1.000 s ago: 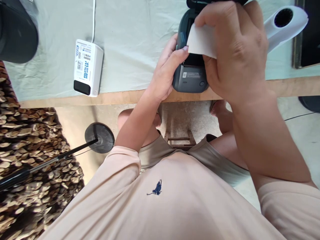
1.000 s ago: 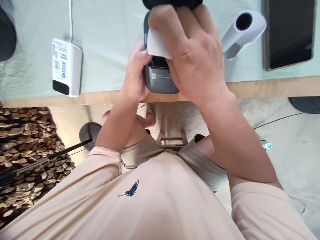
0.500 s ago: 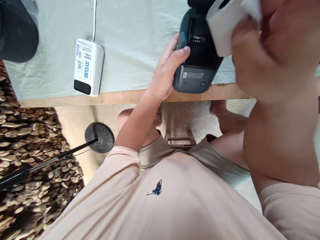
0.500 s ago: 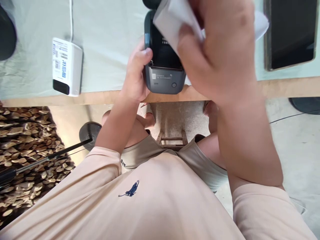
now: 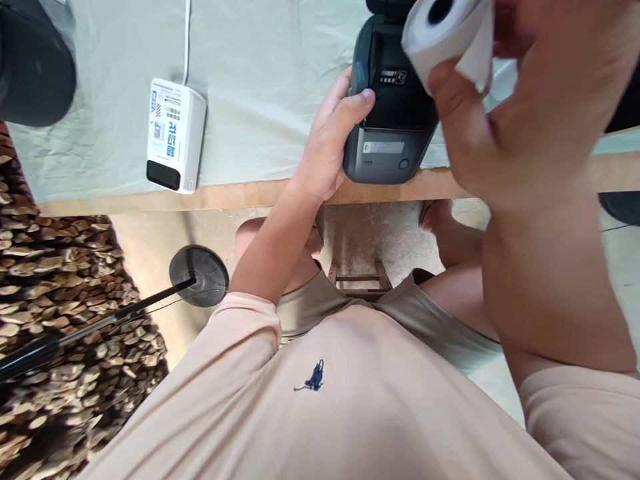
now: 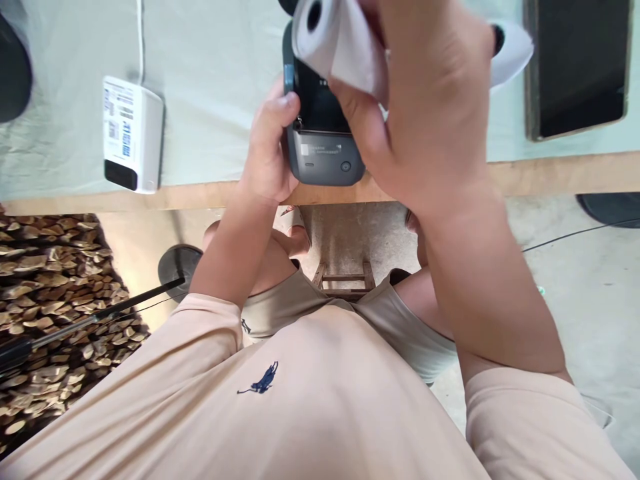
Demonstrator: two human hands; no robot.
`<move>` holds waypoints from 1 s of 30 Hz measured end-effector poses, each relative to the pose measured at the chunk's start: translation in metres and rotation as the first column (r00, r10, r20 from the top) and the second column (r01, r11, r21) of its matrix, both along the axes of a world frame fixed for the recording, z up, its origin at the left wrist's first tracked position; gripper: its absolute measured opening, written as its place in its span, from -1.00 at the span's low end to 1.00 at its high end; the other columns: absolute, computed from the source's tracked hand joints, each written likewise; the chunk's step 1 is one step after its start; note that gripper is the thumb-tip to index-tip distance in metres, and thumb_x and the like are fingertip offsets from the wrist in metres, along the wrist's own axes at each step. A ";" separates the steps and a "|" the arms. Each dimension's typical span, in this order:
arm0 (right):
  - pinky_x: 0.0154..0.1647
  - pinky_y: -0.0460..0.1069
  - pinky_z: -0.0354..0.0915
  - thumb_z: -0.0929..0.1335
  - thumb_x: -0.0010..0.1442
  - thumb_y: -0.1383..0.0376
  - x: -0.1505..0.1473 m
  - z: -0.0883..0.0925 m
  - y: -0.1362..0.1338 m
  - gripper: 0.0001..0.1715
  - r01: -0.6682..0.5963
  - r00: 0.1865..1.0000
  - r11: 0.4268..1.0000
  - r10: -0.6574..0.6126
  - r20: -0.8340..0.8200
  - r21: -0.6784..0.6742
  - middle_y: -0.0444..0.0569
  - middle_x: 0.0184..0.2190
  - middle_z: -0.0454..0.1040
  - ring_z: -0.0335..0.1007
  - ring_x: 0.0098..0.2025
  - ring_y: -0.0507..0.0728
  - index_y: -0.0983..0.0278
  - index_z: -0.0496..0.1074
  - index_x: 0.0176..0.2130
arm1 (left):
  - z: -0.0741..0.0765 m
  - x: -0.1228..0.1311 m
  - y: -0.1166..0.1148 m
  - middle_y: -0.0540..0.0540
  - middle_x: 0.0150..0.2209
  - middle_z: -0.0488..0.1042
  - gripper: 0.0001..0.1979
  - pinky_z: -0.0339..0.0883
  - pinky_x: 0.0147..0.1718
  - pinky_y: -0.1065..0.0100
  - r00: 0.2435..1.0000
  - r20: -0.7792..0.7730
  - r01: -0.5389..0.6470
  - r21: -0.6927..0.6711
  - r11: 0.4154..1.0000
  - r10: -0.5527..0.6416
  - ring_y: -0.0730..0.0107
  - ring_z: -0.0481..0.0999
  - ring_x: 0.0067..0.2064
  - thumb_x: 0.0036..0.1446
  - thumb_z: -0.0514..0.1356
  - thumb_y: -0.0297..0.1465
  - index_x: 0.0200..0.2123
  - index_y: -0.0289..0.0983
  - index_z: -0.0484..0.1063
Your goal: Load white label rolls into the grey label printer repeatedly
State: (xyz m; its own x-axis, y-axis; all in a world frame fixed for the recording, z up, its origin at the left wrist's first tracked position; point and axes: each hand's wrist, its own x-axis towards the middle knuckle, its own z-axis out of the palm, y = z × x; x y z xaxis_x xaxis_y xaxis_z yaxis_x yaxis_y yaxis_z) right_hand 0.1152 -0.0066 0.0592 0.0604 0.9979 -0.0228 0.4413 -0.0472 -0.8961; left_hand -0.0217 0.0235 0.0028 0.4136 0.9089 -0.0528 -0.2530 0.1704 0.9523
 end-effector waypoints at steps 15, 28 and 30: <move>0.02 0.01 0.15 0.12 -0.03 0.20 -0.001 -0.022 0.007 -0.72 -0.149 0.696 0.985 0.042 0.717 0.087 -0.28 -0.28 0.20 0.10 -0.06 -0.09 0.15 0.15 -0.25 | 0.009 0.004 -0.004 0.08 -0.55 0.10 -0.90 0.14 -0.50 0.64 0.994 0.097 -0.041 -0.018 0.999 0.042 0.78 0.27 -0.49 -0.06 -0.12 -0.41 -0.42 -0.22 0.13; 0.03 0.04 0.13 0.16 -0.08 0.05 -0.003 -0.025 0.005 -0.70 -0.322 0.741 0.923 0.107 0.663 0.210 -0.37 -0.26 0.21 0.05 -0.07 -0.10 0.07 0.26 -0.32 | 0.003 -0.001 0.001 0.09 -0.52 0.24 -0.95 0.22 -0.48 0.55 0.976 0.217 0.007 -0.126 0.992 0.020 0.68 0.34 -0.47 -0.10 -0.03 -0.41 -0.46 -0.20 0.16; 0.06 -0.03 0.12 0.14 -0.05 0.07 -0.002 -0.022 0.005 -0.68 -0.253 0.809 0.940 0.074 0.584 0.231 -0.32 -0.30 0.22 0.09 -0.12 -0.16 0.14 0.27 -0.34 | 0.003 -0.001 0.000 0.08 -0.50 0.27 -0.92 0.25 -0.44 0.51 0.977 0.215 0.023 -0.119 0.993 0.003 0.62 0.37 -0.43 -0.10 -0.03 -0.43 -0.43 -0.19 0.15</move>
